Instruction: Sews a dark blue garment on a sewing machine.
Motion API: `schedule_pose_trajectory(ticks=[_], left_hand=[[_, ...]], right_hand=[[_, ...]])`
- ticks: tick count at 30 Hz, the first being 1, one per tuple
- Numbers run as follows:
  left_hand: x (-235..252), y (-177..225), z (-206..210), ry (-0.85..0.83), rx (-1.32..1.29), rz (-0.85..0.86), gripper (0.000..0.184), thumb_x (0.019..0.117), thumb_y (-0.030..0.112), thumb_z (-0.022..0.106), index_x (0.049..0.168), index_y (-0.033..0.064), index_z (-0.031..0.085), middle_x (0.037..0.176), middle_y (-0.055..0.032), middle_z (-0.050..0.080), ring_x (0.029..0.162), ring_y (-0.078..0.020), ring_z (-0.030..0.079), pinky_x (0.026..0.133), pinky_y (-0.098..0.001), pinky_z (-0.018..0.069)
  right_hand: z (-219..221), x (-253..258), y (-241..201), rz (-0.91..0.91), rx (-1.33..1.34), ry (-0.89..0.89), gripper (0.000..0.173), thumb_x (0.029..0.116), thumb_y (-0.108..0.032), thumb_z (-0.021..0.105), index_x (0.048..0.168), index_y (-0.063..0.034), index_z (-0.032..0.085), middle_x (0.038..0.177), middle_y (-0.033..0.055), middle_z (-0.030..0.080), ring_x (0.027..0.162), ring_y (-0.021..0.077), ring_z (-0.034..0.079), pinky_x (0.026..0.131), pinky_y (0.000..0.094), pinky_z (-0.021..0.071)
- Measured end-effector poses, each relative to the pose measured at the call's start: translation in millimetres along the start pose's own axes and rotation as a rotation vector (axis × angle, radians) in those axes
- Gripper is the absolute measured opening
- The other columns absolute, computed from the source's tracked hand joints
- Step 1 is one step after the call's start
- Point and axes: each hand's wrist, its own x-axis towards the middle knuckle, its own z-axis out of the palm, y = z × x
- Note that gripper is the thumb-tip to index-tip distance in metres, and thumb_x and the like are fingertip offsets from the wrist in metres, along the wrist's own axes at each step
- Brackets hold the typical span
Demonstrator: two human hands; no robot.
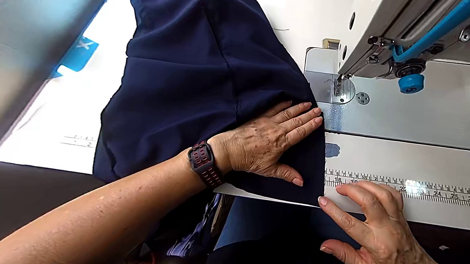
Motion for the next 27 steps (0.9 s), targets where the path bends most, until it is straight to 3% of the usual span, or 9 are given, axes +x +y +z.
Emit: schedule_pose_trajectory(ticks=[5, 8, 16, 20, 27], left_hand=[[0, 0, -1, -0.031, 0.022, 0.008, 0.106, 0.0903, 0.084, 0.027, 0.153, 0.0005, 0.045, 0.163, -0.0189, 0.037, 0.152, -0.0345, 0.034, 0.121, -0.0555, 0.0285], [-1, -2, -1, -0.005, 0.025, 0.012, 0.104, 0.0902, 0.085, 0.029, 0.15, 0.0024, 0.049, 0.157, -0.0232, 0.043, 0.15, -0.0363, 0.037, 0.122, -0.0545, 0.0293], [7, 6, -4, 0.008, 0.017, -0.03, 0.104, 0.0886, 0.085, 0.029, 0.143, 0.001, 0.057, 0.148, -0.022, 0.054, 0.146, -0.0371, 0.044, 0.12, -0.0523, 0.0342], [6, 5, 1, 0.044, 0.004, -0.042, 0.103, 0.0881, 0.085, 0.03, 0.143, 0.0024, 0.058, 0.149, -0.026, 0.051, 0.145, -0.0396, 0.043, 0.119, -0.0505, 0.0358], [14, -3, 5, 0.047, -0.052, 0.001, 0.104, 0.0859, 0.087, 0.033, 0.143, 0.0035, 0.059, 0.149, -0.0232, 0.052, 0.145, -0.0389, 0.043, 0.12, -0.0506, 0.0357]], right_hand=[[2, -2, 0, -0.02, 0.015, 0.017, 0.047, 0.1029, -0.061, 0.045, 0.131, -0.0305, 0.067, 0.133, 0.0016, 0.062, 0.126, 0.0192, 0.05, 0.105, 0.0386, 0.0324], [3, -1, 1, -0.04, 0.03, 0.027, 0.044, 0.1052, -0.055, 0.045, 0.129, -0.026, 0.069, 0.142, -0.0055, 0.063, 0.137, 0.0195, 0.046, 0.107, 0.0391, 0.0301], [4, -1, 4, -0.057, 0.03, 0.022, 0.042, 0.1067, -0.051, 0.043, 0.128, -0.025, 0.068, 0.141, -0.0081, 0.064, 0.136, 0.0193, 0.047, 0.106, 0.0391, 0.029], [5, -2, 5, -0.067, 0.014, 0.031, 0.041, 0.1068, -0.051, 0.043, 0.128, -0.0257, 0.068, 0.141, -0.0088, 0.064, 0.134, 0.0182, 0.047, 0.104, 0.0381, 0.0297], [5, -6, 4, -0.057, -0.003, 0.03, 0.039, 0.1064, -0.05, 0.045, 0.127, -0.0265, 0.069, 0.141, -0.0106, 0.063, 0.133, 0.0169, 0.047, 0.104, 0.0363, 0.0293]])
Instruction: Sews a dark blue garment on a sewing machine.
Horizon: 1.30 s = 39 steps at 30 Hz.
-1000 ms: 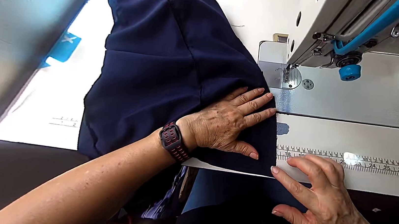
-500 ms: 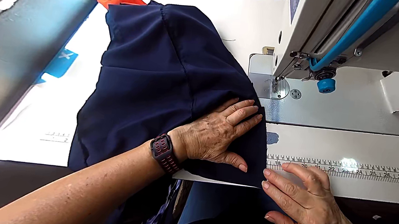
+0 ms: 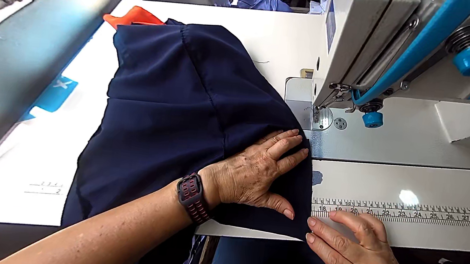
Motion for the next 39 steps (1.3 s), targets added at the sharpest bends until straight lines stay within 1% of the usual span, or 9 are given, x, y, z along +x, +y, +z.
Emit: schedule_pose_trajectory(ticks=[5, 7, 10, 17, 21, 26, 31, 36, 39], left_hand=[[1, 2, 1, -0.018, 0.013, -0.001, 0.101, 0.0874, 0.085, 0.033, 0.145, 0.0055, 0.057, 0.153, -0.0217, 0.049, 0.147, -0.0367, 0.042, 0.12, -0.0511, 0.0344], [1, 2, 1, -0.028, 0.014, 0.006, 0.097, 0.0891, 0.085, 0.033, 0.147, 0.011, 0.056, 0.153, -0.023, 0.048, 0.147, -0.0383, 0.041, 0.121, -0.052, 0.0329], [-1, 9, 2, -0.043, 0.036, -0.008, 0.098, 0.0886, 0.085, 0.032, 0.15, 0.0114, 0.053, 0.156, -0.026, 0.044, 0.149, -0.041, 0.038, 0.121, -0.0546, 0.0302], [-2, 18, 3, -0.037, 0.085, -0.039, 0.104, 0.086, 0.088, 0.032, 0.152, 0.0086, 0.05, 0.158, -0.0275, 0.041, 0.15, -0.0415, 0.036, 0.122, -0.0546, 0.028], [-3, 16, 3, -0.046, 0.085, -0.017, 0.105, 0.0856, 0.089, 0.029, 0.153, 0.0103, 0.049, 0.158, -0.0273, 0.04, 0.15, -0.0418, 0.035, 0.122, -0.0552, 0.0273], [-3, 14, 1, -0.054, 0.064, 0.009, 0.101, 0.0853, 0.09, 0.026, 0.154, 0.0205, 0.049, 0.158, -0.0296, 0.038, 0.15, -0.0443, 0.034, 0.121, -0.0587, 0.0278], [-3, 15, 1, -0.068, 0.085, 0.004, 0.099, 0.0854, 0.09, 0.026, 0.156, 0.0228, 0.047, 0.158, -0.0298, 0.038, 0.15, -0.0438, 0.034, 0.121, -0.0583, 0.0285], [-3, 17, 2, -0.065, 0.092, -0.008, 0.099, 0.0853, 0.09, 0.027, 0.155, 0.0231, 0.047, 0.159, -0.0301, 0.036, 0.15, -0.0432, 0.033, 0.121, -0.058, 0.028], [-3, 20, 2, -0.069, 0.105, -0.024, 0.101, 0.0837, 0.091, 0.028, 0.155, 0.0232, 0.047, 0.16, -0.0301, 0.035, 0.151, -0.0433, 0.033, 0.121, -0.0583, 0.0278]], right_hand=[[-1, -1, 2, 0.011, 0.009, -0.003, 0.038, 0.1063, -0.05, 0.045, 0.125, -0.0261, 0.068, 0.141, -0.0102, 0.064, 0.133, 0.0164, 0.047, 0.104, 0.036, 0.0292], [-3, 1, 1, 0.038, 0.045, -0.008, 0.042, 0.1056, -0.052, 0.045, 0.13, -0.0239, 0.063, 0.139, -0.0076, 0.065, 0.132, 0.0163, 0.049, 0.106, 0.0364, 0.0305], [-12, 5, 2, 0.075, 0.135, -0.054, 0.053, 0.1031, -0.057, 0.047, 0.141, -0.0204, 0.052, 0.136, -0.0051, 0.067, 0.134, 0.0163, 0.049, 0.108, 0.037, 0.0302], [-15, 5, 11, -0.022, 0.1, -0.104, 0.045, 0.1055, -0.053, 0.045, 0.13, -0.025, 0.069, 0.141, -0.0067, 0.064, 0.137, 0.0207, 0.046, 0.108, 0.0408, 0.0291], [-17, 4, 14, -0.033, 0.11, -0.09, 0.041, 0.1061, -0.05, 0.047, 0.128, -0.0245, 0.07, 0.14, -0.0067, 0.065, 0.137, 0.02, 0.046, 0.108, 0.0409, 0.029], [-17, 3, 16, -0.04, 0.113, -0.086, 0.04, 0.1066, -0.049, 0.046, 0.127, -0.0252, 0.07, 0.141, -0.0065, 0.064, 0.139, 0.0205, 0.045, 0.11, 0.0415, 0.0287], [-17, 3, 15, 0.012, 0.081, -0.073, 0.042, 0.105, -0.055, 0.046, 0.127, -0.0265, 0.068, 0.142, 0.0024, 0.061, 0.136, 0.0209, 0.048, 0.108, 0.0408, 0.032], [-19, 5, 14, 0.032, 0.097, -0.056, 0.052, 0.1023, -0.063, 0.044, 0.139, -0.0294, 0.06, 0.141, 0.004, 0.058, 0.131, 0.0193, 0.049, 0.107, 0.0385, 0.0346], [-17, 4, 14, 0.007, 0.06, -0.088, 0.051, 0.103, -0.062, 0.042, 0.139, -0.0321, 0.061, 0.14, 0.0047, 0.059, 0.131, 0.0203, 0.049, 0.106, 0.0402, 0.0326]])
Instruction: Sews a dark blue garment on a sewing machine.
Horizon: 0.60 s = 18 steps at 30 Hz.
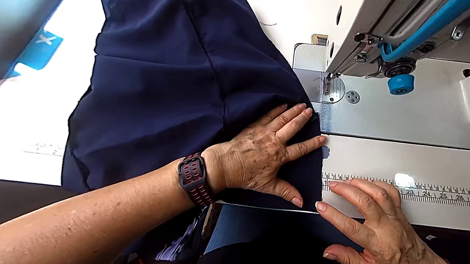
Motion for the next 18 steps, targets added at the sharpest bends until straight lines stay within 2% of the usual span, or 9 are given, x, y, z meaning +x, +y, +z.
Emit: schedule_pose_trajectory(ticks=[9, 18], left_hand=[[-1.1, 1.6, 1.6, 0.003, 0.018, 0.002, 0.102, 0.0841, 0.091, 0.026, 0.156, 0.0216, 0.045, 0.16, -0.0308, 0.034, 0.151, -0.0437, 0.032, 0.121, -0.0588, 0.0271], [0.9, 3.3, 1.0, 0.007, 0.014, -0.004, 0.102, 0.0838, 0.091, 0.027, 0.155, 0.0216, 0.048, 0.16, -0.0297, 0.034, 0.151, -0.0431, 0.032, 0.121, -0.0587, 0.027]], right_hand=[[-0.4, -0.1, 1.2, -0.004, 0.001, -0.007, 0.046, 0.1036, -0.06, 0.044, 0.13, -0.0308, 0.067, 0.138, 0.0039, 0.06, 0.13, 0.0198, 0.049, 0.106, 0.0397, 0.0319], [0.4, 0.0, 0.7, -0.002, -0.006, 0.009, 0.044, 0.1045, -0.058, 0.044, 0.13, -0.0305, 0.065, 0.137, 0.0013, 0.061, 0.129, 0.018, 0.049, 0.106, 0.0386, 0.032]])
